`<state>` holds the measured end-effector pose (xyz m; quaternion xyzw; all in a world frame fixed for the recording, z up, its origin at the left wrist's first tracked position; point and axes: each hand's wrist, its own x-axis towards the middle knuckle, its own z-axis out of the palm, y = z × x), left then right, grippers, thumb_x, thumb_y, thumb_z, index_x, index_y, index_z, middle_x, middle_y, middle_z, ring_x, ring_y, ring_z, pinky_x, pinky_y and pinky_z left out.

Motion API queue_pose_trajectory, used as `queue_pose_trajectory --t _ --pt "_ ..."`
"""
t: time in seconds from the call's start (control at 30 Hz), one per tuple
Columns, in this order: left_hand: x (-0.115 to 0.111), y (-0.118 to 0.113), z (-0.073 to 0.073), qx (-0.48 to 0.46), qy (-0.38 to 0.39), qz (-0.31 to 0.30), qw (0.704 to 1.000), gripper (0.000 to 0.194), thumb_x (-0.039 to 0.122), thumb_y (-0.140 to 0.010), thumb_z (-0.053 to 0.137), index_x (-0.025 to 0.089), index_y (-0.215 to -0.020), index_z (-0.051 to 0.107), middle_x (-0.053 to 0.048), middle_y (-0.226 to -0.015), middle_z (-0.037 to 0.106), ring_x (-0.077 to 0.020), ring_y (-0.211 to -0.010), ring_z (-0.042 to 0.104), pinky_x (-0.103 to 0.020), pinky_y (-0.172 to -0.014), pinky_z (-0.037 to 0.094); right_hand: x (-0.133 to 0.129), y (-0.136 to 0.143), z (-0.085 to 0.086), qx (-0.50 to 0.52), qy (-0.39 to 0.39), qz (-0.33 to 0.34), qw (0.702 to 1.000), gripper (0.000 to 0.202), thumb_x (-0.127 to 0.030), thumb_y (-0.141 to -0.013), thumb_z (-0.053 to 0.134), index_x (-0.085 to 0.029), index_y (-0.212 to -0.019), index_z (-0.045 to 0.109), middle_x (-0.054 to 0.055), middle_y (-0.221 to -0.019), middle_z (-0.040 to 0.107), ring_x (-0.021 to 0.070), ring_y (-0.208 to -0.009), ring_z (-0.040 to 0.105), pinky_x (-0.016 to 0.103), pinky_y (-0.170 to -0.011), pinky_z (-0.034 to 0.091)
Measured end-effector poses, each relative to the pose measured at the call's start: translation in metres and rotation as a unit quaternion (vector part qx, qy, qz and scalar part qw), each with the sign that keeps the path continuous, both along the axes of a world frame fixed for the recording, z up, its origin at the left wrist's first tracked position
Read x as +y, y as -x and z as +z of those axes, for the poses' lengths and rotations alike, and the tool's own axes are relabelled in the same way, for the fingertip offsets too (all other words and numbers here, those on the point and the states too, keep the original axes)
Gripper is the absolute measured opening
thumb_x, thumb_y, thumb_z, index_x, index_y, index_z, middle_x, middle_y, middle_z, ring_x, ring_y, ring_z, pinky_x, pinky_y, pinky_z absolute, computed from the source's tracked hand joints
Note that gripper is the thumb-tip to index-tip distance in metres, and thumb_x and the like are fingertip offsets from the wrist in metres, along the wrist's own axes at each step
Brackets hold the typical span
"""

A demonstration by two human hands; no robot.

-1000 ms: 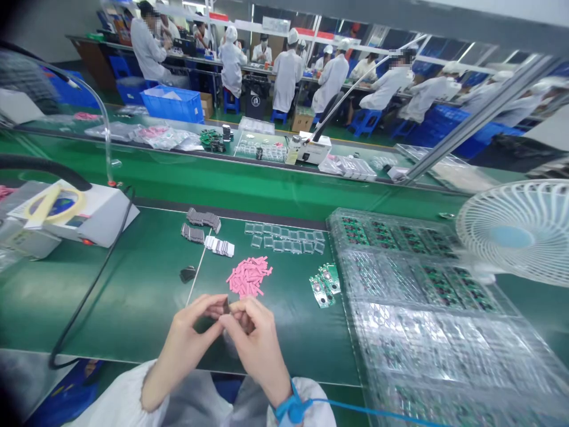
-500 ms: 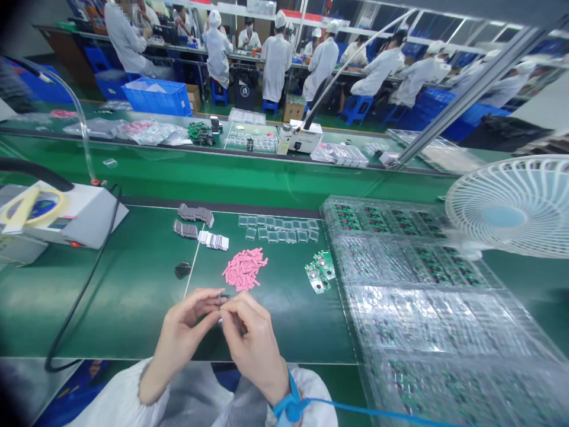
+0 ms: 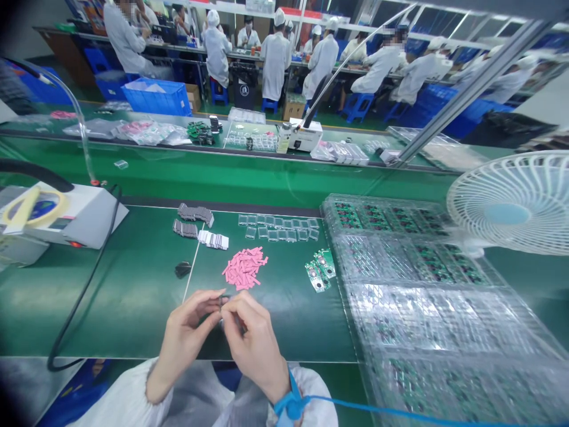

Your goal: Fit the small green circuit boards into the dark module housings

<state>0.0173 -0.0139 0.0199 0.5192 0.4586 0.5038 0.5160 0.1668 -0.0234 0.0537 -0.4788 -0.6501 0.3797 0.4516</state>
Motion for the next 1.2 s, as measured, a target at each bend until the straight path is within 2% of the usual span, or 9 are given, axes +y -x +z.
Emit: queue_pose_trajectory --t 0.37,0.63,0.97,1.2 --pt "-0.0016 -0.0016 -0.0013 -0.013 0.028 0.010 0.999 0.025 0.018 -0.082 0.074 0.026 -0.105 0.072 -0.003 -0.101 0.072 -0.0171 -0.090 0.072 -0.027 -0.084 0.060 -0.0005 -0.0001 -0.0018 -0.002 0.004 0.000 1.000 0.020 -0.013 -0.097 0.051 -0.020 -0.079 0.055 0.000 -0.080 0.052 0.0126 -0.071 0.048 0.026 -0.062 0.036" --pt "-0.0029 -0.0028 0.0003 -0.032 0.051 0.015 0.998 0.022 0.023 -0.080 0.076 0.021 -0.102 0.072 -0.006 -0.103 0.073 -0.0198 -0.091 0.071 -0.030 -0.082 0.061 -0.0002 -0.0028 -0.0013 0.000 0.013 0.007 1.000 0.020 -0.016 -0.098 0.050 -0.020 -0.080 0.058 0.001 -0.078 0.053 0.0139 -0.070 0.049 0.027 -0.061 0.037" --pt "-0.0029 -0.0061 0.0012 -0.082 0.077 0.014 0.994 0.024 0.022 -0.077 0.079 0.021 -0.100 0.071 -0.004 -0.096 0.075 -0.0178 -0.086 0.072 -0.026 -0.077 0.060 -0.0009 -0.0037 -0.0025 0.008 0.012 0.011 1.000 0.019 -0.015 -0.098 0.051 -0.020 -0.082 0.059 0.000 -0.078 0.052 0.0132 -0.069 0.047 0.026 -0.062 0.036" --pt "-0.0025 -0.0081 0.0008 -0.081 0.070 0.031 0.994 0.022 0.022 -0.076 0.079 0.019 -0.097 0.071 -0.006 -0.096 0.075 -0.0191 -0.085 0.072 -0.028 -0.076 0.061 -0.0010 -0.0025 -0.0043 0.002 0.012 0.004 1.000 0.020 -0.017 -0.098 0.051 -0.020 -0.079 0.058 0.001 -0.078 0.053 0.0138 -0.068 0.048 0.027 -0.060 0.037"
